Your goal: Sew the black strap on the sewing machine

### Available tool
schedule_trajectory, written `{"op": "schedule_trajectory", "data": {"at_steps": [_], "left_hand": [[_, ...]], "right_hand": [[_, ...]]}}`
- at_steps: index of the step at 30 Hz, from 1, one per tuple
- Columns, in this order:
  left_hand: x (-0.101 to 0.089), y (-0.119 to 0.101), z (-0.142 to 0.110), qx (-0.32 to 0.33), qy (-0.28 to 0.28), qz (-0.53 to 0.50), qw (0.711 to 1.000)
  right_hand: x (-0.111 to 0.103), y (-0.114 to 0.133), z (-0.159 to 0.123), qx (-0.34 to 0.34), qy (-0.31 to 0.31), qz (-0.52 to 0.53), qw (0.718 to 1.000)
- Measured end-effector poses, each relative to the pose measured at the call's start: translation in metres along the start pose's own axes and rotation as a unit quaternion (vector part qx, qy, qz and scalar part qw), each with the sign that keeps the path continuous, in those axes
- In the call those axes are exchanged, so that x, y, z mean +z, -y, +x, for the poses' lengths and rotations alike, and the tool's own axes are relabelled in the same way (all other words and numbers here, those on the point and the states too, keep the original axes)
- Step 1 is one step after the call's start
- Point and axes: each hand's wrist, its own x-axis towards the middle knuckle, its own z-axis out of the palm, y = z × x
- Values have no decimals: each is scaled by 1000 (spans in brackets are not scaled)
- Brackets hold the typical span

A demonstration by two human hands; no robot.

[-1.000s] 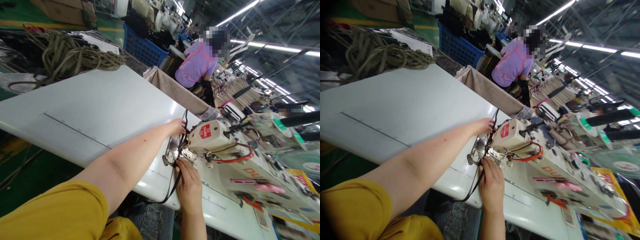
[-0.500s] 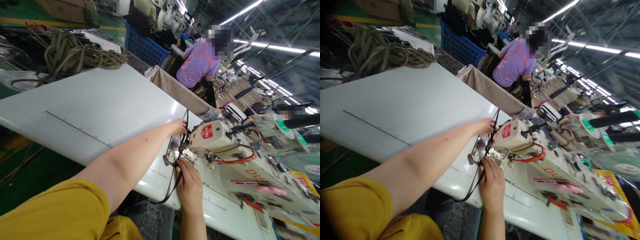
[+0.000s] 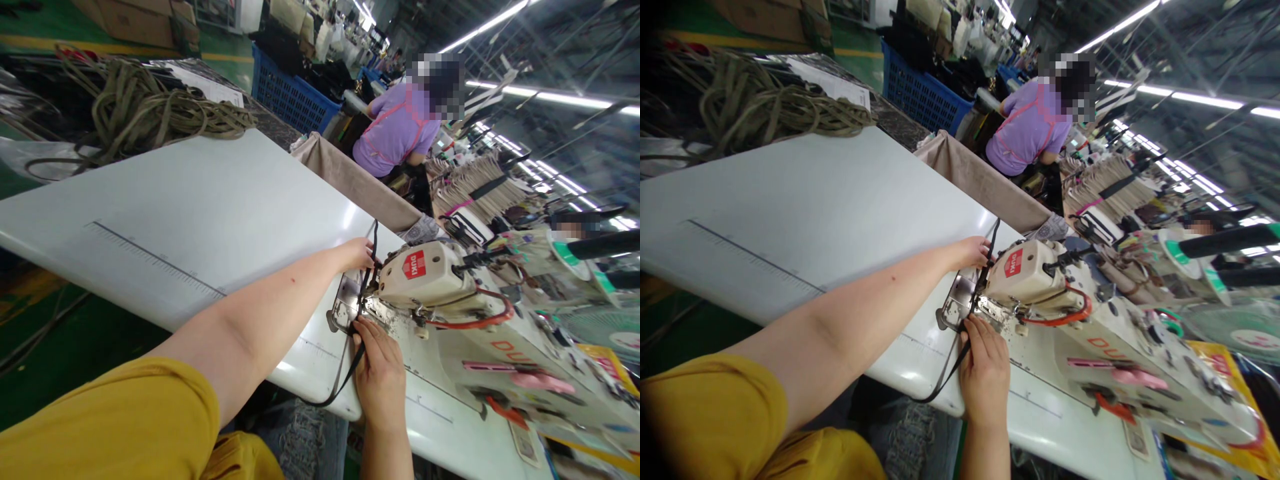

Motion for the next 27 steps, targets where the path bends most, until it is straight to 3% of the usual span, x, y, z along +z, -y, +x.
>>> {"op": "schedule_trajectory", "data": {"at_steps": [27], "left_hand": [[-1, 1, 2, 13, 3, 10, 1000]], "right_hand": [[-1, 0, 1, 6, 8, 5, 1000]]}}
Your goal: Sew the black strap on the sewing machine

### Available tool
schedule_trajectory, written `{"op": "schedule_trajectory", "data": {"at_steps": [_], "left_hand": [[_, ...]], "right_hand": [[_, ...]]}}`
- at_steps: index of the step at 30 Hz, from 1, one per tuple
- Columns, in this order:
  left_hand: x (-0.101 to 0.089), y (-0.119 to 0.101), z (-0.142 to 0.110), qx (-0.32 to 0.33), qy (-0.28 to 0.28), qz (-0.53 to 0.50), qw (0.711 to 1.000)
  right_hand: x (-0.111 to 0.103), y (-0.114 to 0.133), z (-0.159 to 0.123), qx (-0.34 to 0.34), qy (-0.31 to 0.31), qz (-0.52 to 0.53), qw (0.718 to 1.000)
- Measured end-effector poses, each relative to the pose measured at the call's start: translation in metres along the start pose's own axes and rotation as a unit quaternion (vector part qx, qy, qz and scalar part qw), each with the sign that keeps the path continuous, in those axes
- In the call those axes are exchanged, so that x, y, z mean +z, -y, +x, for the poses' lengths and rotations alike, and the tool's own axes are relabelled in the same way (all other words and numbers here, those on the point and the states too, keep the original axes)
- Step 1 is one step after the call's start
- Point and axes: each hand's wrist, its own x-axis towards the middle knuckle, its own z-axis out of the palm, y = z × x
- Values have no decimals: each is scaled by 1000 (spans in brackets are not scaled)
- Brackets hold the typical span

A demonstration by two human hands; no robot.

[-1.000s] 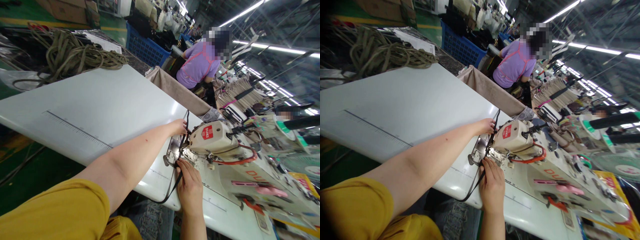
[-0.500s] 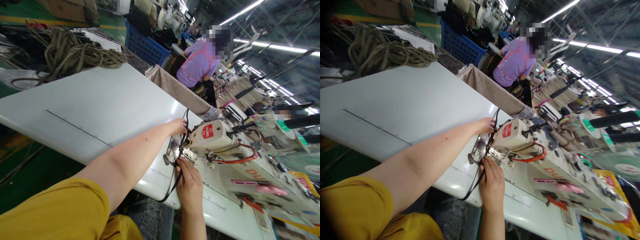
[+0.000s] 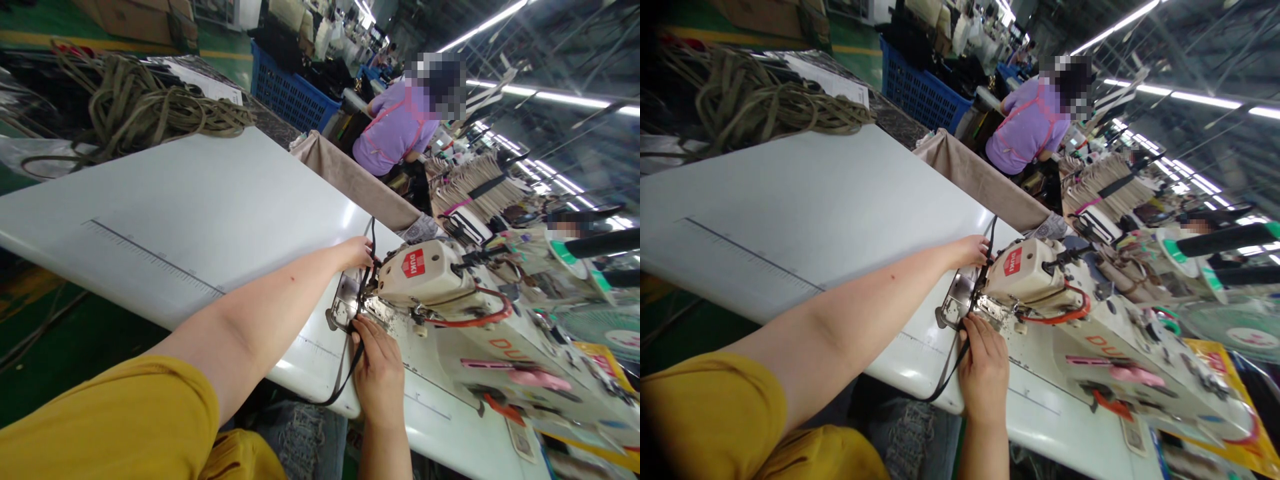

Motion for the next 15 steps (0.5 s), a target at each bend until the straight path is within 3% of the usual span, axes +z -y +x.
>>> {"op": "schedule_trajectory", "data": {"at_steps": [15], "left_hand": [[3, -6, -8, -15, -17, 8, 1000]], "right_hand": [[1, 0, -1, 3, 0, -2, 1000]]}}
